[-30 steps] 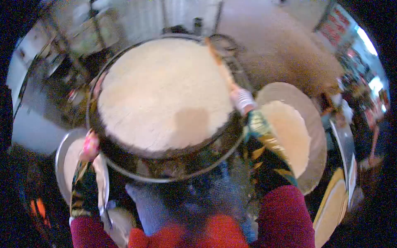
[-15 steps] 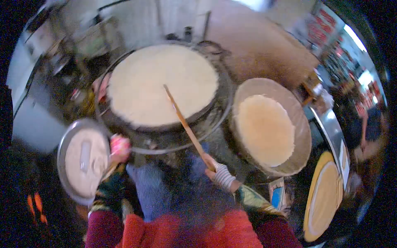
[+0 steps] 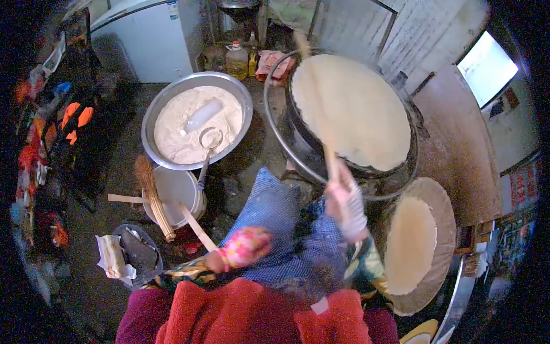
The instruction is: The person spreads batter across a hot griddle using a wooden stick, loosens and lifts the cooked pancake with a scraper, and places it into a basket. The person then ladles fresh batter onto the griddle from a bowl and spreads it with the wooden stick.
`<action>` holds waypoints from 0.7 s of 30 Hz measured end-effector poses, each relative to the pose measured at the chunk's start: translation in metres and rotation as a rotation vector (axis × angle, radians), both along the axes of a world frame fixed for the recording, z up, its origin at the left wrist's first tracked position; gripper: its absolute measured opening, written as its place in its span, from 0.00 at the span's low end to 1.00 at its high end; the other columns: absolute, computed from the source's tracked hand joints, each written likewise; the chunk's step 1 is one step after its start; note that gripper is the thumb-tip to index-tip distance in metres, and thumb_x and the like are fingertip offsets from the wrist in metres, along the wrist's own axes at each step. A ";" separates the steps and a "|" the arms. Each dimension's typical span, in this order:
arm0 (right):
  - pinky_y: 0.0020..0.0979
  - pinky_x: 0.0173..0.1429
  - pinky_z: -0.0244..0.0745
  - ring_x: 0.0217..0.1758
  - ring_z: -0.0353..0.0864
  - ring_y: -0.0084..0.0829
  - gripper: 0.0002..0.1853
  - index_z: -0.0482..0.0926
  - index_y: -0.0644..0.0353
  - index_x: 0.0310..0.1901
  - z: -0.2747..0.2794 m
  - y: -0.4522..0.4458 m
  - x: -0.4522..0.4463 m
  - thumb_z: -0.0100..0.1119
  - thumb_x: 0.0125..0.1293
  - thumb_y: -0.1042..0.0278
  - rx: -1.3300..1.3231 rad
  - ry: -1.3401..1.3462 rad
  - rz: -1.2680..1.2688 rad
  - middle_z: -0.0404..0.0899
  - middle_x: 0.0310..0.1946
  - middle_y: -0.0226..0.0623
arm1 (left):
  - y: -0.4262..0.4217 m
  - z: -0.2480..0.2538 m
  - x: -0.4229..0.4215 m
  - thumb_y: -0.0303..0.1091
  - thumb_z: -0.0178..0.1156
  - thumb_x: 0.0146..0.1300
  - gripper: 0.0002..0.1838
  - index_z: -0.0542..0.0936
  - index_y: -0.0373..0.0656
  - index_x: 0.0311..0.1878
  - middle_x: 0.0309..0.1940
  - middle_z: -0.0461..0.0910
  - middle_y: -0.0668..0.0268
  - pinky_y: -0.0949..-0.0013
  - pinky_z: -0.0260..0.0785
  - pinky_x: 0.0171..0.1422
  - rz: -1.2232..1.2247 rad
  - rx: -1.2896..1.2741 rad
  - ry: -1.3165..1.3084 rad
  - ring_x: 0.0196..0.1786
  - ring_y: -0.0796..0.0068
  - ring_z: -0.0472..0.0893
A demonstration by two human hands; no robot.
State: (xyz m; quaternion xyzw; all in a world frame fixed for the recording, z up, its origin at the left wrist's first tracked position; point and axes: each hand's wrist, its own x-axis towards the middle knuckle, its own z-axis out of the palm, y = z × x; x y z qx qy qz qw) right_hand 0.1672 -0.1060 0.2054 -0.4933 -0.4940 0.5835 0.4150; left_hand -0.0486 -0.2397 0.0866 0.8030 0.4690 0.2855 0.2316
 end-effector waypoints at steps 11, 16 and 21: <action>0.29 0.46 0.76 0.41 0.83 0.30 0.20 0.78 0.60 0.49 0.001 -0.035 -0.017 0.62 0.58 0.58 0.256 -0.542 0.898 0.83 0.41 0.40 | -0.053 0.094 -0.040 0.30 0.59 0.55 0.14 0.76 0.41 0.46 0.45 0.77 0.58 0.58 0.70 0.46 0.149 0.217 -0.291 0.44 0.56 0.77; 0.33 0.42 0.77 0.36 0.83 0.38 0.16 0.78 0.51 0.49 -0.005 -0.045 -0.091 0.58 0.58 0.62 0.456 -0.851 1.087 0.82 0.36 0.40 | -0.062 0.112 -0.043 0.29 0.60 0.51 0.17 0.76 0.39 0.47 0.48 0.76 0.57 0.55 0.69 0.51 0.098 0.297 -0.255 0.47 0.55 0.77; 0.30 0.37 0.74 0.35 0.78 0.29 0.10 0.72 0.63 0.43 -0.120 -0.060 -0.199 0.48 0.61 0.73 -0.024 0.636 1.207 0.77 0.33 0.42 | -0.081 0.110 -0.049 0.27 0.57 0.54 0.13 0.78 0.36 0.44 0.44 0.78 0.51 0.55 0.69 0.55 0.270 0.373 -0.321 0.46 0.52 0.77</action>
